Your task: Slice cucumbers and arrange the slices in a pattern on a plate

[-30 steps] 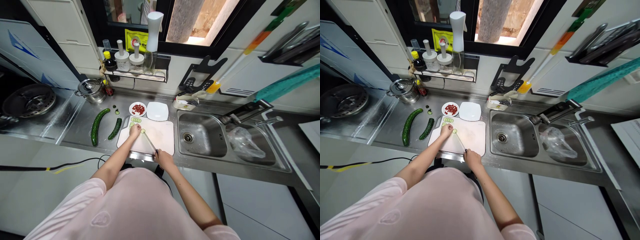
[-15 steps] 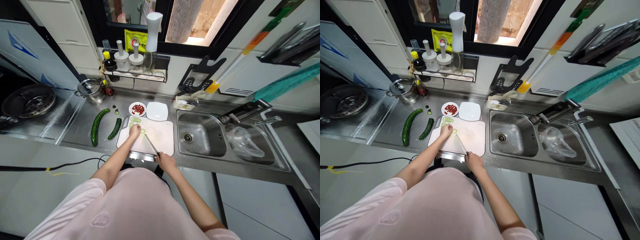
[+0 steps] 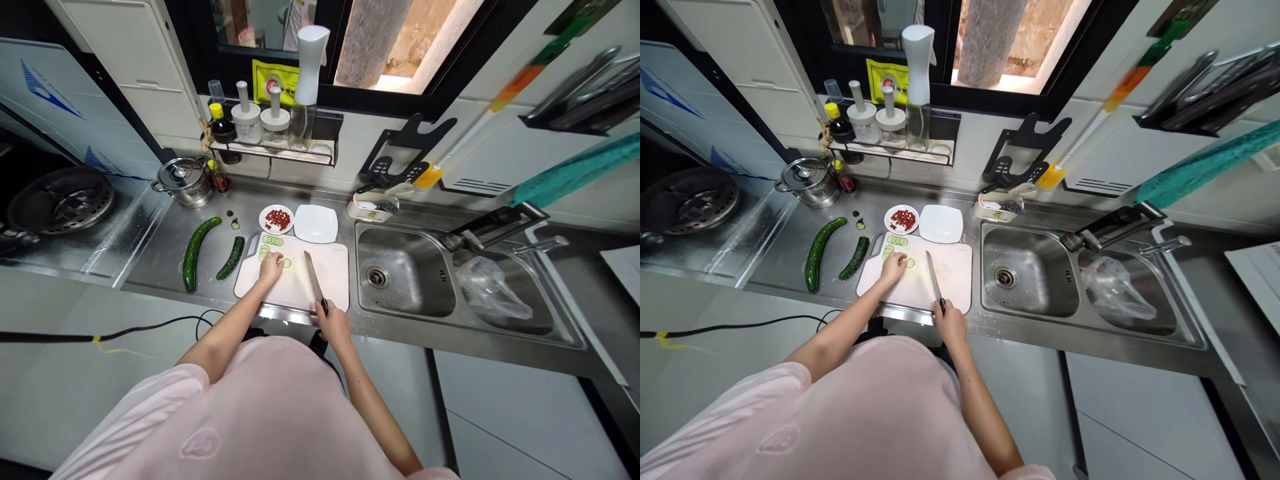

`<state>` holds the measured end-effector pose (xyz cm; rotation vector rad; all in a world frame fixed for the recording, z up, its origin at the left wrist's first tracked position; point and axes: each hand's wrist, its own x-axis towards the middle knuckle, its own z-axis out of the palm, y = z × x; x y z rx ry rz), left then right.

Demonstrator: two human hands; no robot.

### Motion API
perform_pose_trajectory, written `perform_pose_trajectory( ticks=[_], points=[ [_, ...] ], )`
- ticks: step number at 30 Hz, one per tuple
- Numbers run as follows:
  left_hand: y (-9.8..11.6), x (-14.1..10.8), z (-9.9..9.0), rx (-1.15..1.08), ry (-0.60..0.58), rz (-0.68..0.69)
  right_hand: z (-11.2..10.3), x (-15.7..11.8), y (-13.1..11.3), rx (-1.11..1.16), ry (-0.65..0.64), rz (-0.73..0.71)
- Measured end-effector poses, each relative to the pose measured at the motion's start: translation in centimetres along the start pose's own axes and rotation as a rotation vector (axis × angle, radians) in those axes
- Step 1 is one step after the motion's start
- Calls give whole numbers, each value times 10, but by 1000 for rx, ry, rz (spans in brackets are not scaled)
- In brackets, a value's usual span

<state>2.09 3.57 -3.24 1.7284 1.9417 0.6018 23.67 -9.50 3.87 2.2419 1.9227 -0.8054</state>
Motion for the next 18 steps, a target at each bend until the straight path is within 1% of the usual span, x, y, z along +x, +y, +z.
perform_pose_trajectory(
  ticks=[4,8,14,18],
  points=[
    [1,-1,-1,11,-4,1,2,3,-6,39,-7,29],
    [5,-4,-2,66,-9,20,0,7,-10,19,-24,51],
    [10,-12,-4,118,-17,117,-2,15,-6,-13,-17,78],
    [10,-13,-4,128,-23,135,0,17,-4,-21,-17,73]
  ],
)
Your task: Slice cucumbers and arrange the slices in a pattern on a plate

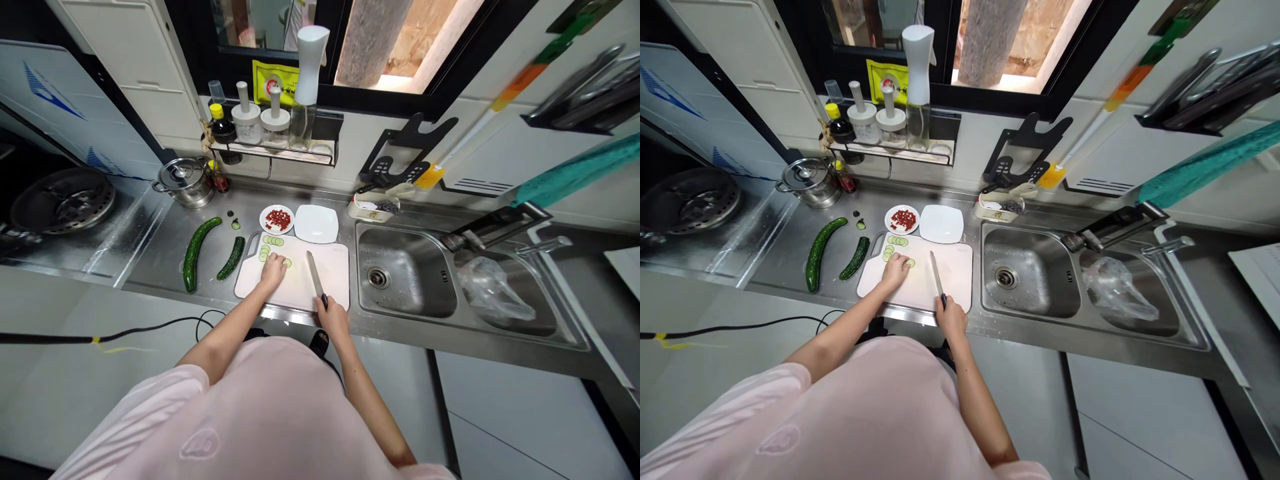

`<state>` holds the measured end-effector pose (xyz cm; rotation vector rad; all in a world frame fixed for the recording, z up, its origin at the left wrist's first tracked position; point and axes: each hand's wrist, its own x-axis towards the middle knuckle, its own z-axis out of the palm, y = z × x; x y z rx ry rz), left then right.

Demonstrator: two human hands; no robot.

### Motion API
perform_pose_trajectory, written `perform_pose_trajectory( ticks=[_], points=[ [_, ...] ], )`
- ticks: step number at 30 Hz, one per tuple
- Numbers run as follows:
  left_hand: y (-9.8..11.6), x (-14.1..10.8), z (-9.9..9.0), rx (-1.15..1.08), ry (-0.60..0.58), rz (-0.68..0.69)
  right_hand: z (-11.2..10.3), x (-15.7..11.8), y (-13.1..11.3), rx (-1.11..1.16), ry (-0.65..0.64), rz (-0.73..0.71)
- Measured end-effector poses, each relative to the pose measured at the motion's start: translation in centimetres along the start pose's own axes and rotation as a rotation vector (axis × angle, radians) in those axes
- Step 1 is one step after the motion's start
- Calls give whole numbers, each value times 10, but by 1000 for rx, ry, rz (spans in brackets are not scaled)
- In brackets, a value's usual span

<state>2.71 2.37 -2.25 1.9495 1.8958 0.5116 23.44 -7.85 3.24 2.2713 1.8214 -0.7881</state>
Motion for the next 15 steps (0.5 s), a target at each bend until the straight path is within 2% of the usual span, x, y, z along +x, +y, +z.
perform_pose_trajectory(
  ticks=[5,15],
  points=[
    [0,2,1,9,9,-5,-2,0,-3,-23,-7,15],
    [8,7,-6,-51,0,-140,-5,-1,-8,-53,-40,13]
  ],
)
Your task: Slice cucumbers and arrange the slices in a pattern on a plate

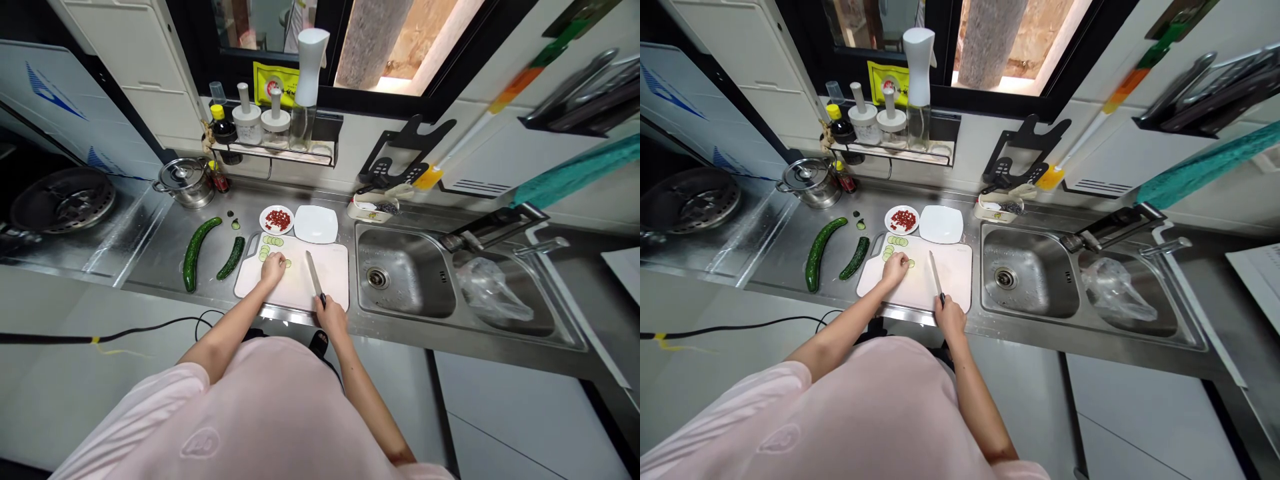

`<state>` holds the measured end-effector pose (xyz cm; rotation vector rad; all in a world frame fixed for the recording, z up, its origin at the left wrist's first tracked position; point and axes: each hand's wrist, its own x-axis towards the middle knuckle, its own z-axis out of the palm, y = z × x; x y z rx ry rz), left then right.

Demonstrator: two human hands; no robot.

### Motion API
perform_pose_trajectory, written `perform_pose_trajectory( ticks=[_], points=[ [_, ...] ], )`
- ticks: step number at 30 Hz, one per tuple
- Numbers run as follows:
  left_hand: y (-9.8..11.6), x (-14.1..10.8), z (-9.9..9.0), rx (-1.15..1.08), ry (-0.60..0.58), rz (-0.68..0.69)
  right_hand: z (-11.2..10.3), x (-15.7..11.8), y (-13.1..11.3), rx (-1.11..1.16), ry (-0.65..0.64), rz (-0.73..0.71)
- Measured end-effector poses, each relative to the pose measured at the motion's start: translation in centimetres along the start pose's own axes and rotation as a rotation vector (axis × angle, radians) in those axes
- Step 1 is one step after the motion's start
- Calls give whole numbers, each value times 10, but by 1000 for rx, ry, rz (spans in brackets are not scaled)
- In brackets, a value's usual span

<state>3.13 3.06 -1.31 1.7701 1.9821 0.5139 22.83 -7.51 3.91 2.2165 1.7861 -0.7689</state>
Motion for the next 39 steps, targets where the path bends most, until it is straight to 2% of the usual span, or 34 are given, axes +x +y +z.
perform_pose_trajectory(
  ticks=[8,12,25,32,39],
  points=[
    [-9,-3,-1,-207,27,-106,4,3,2,-3,29,-6],
    [-17,-5,-6,-241,52,-159,5,3,3,-5,29,-12],
    [-58,-1,-23,-205,174,-237,6,4,3,-7,32,-23],
    [-61,-4,-32,-136,190,-264,10,6,5,-9,52,-27],
    [-63,-4,-30,-75,209,-245,11,7,6,4,55,-35]
  ],
)
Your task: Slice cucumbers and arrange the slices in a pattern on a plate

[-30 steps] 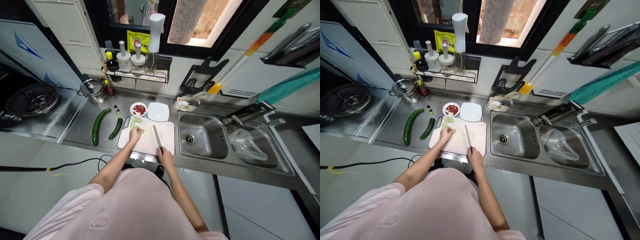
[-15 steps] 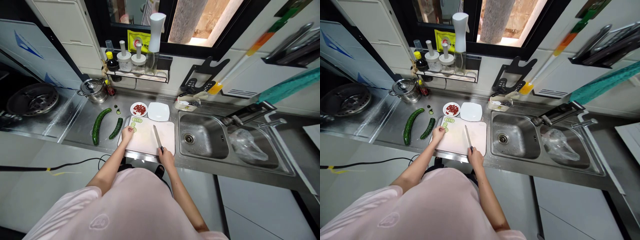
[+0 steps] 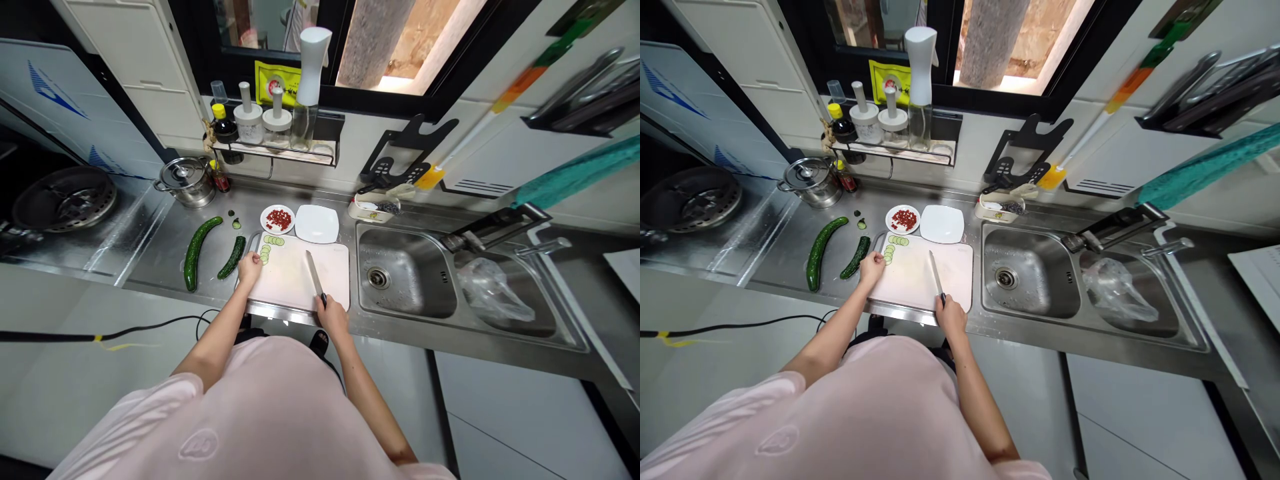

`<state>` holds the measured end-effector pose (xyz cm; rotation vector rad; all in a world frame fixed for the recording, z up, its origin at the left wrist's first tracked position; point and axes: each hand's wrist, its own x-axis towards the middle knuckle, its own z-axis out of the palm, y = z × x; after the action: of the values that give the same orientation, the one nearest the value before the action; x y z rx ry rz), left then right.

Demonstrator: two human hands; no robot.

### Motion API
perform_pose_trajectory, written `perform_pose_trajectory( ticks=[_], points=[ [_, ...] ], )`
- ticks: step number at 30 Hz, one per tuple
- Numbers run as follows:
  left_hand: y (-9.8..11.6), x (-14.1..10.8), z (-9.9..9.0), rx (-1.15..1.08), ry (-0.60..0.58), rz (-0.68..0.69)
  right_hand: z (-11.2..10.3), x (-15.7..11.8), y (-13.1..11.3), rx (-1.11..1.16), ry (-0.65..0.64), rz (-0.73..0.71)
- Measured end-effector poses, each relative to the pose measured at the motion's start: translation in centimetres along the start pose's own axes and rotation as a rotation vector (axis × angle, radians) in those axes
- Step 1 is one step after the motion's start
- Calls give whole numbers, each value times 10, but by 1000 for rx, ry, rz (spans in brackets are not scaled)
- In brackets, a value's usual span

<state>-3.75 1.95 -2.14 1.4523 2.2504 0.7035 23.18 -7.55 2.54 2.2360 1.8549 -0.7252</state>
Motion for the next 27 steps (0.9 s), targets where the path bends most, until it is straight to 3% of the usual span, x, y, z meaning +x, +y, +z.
perform_pose_trajectory(
  ticks=[21,27],
  points=[
    [0,-1,1,52,-3,10,2,2,2,29,-7,4],
    [16,0,7,20,73,6,1,3,2,27,-6,3]
  ],
)
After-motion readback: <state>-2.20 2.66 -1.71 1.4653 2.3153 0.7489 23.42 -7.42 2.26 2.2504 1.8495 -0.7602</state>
